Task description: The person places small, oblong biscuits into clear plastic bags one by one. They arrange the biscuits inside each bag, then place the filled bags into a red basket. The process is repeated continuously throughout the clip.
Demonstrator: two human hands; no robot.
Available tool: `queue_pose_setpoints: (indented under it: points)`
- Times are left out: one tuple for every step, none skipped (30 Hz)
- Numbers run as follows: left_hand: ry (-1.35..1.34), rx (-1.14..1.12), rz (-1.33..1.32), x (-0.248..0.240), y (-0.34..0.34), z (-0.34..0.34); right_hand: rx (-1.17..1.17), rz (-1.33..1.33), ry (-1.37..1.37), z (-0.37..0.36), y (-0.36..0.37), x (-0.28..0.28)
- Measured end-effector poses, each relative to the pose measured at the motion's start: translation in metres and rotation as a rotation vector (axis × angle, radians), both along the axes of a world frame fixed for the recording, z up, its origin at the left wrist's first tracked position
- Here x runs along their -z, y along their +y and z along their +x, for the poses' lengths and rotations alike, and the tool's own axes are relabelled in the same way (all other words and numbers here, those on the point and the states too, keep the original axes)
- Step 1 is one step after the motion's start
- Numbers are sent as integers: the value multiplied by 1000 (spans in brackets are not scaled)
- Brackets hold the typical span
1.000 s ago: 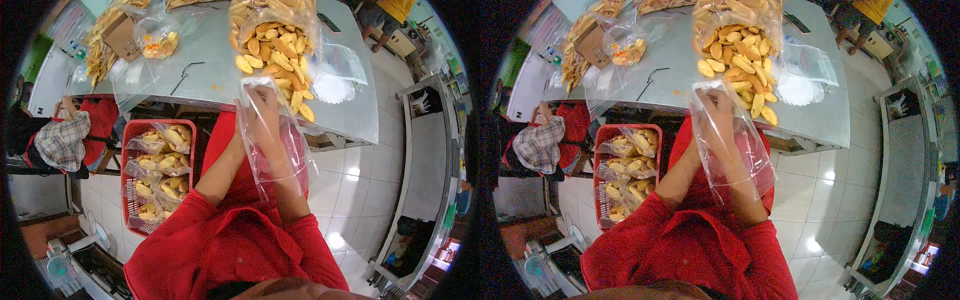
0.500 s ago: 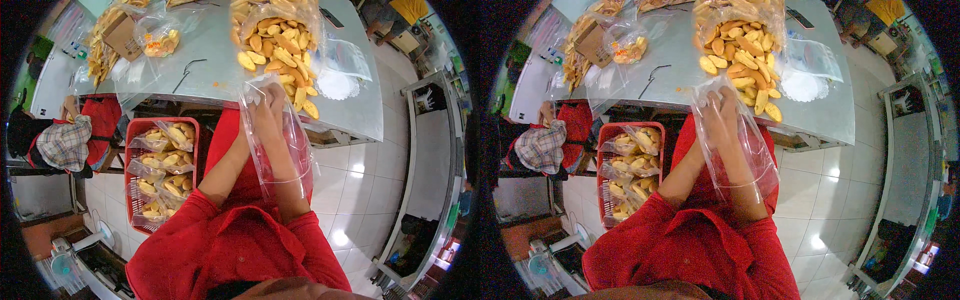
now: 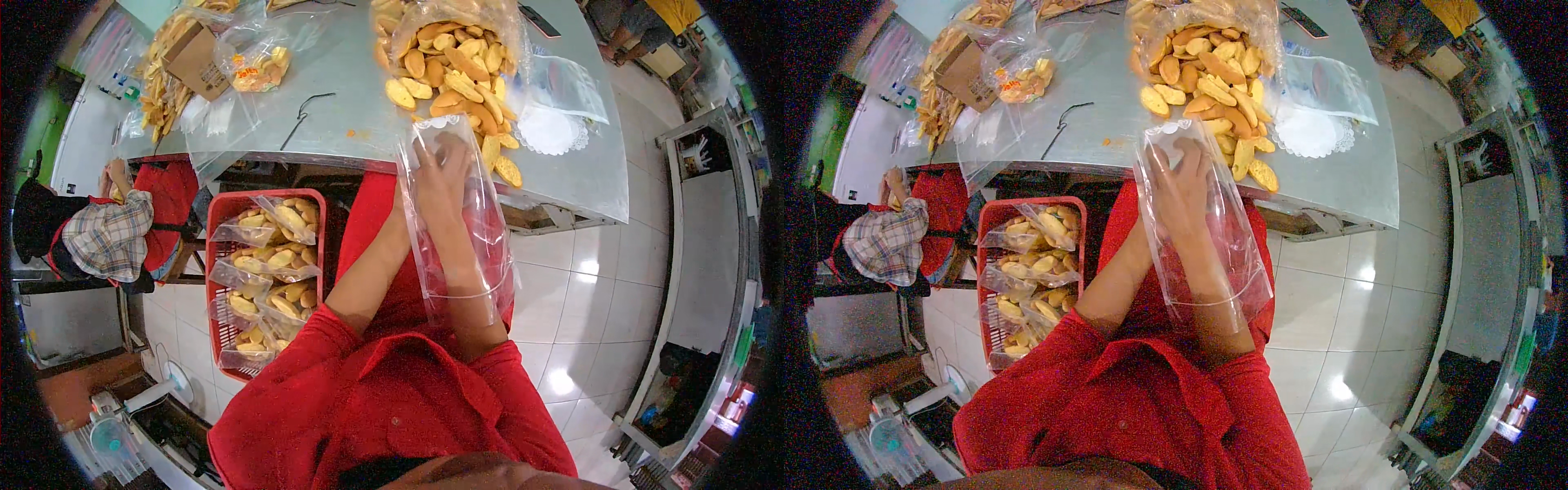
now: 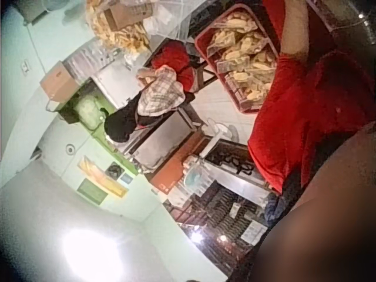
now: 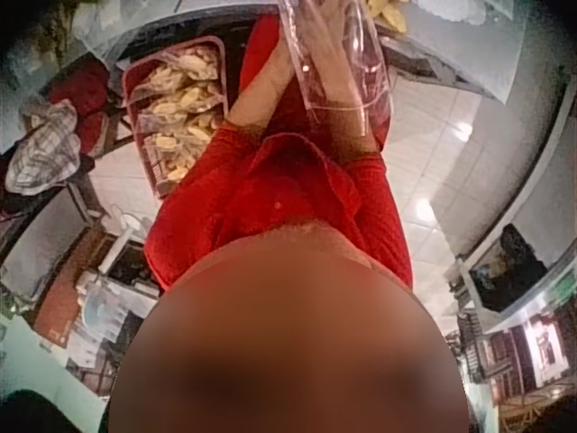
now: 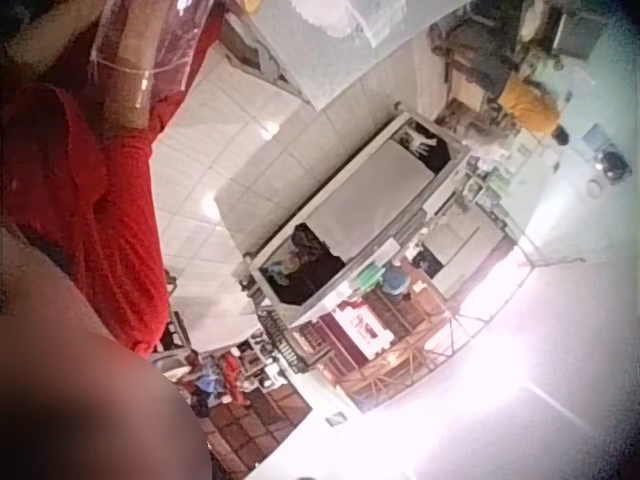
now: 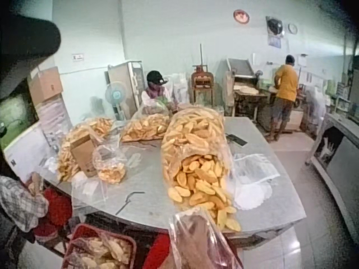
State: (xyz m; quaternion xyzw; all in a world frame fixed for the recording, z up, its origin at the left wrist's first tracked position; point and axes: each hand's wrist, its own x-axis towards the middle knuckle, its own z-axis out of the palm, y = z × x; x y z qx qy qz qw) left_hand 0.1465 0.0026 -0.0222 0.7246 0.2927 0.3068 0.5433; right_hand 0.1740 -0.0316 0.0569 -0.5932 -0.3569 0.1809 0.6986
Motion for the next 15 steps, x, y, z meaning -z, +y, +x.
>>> queue_pose_setpoints:
  points:
    - [-159,31,-81,4,1,0,3,4,0,-1,0,0]
    - [-316,69,-163,7,0,0,3,3,0,0,-1,1]
    - [-172,32,10,11,-1,-1,4,2,0,0,-1,1]
    - [-120,28,61,11,-2,-2,9,2,-1,2,-2,2]
    - [-68,23,114,10,-3,-2,15,1,-4,3,-3,3]
    - [-110,47,46,10,-2,-3,21,4,-6,4,-2,3]
    - [-60,35,83,11,-1,-3,20,1,-10,4,0,3]
    - [-8,24,119,11,0,-4,21,1,-9,4,-1,3]
    - [134,-20,259,15,2,-3,20,1,-13,4,-1,3]
    - [327,-38,404,20,3,-3,17,3,-16,4,-1,3]
    - [516,-53,552,25,4,-3,13,5,-16,3,0,4]
    - [753,-38,703,30,4,-1,11,7,-24,4,0,4]
    - [749,-21,698,30,3,1,12,6,-28,5,0,4]
    - [746,-4,691,30,1,4,12,6,-33,4,0,5]
    - [506,8,528,30,-1,6,13,4,-36,5,-1,5]
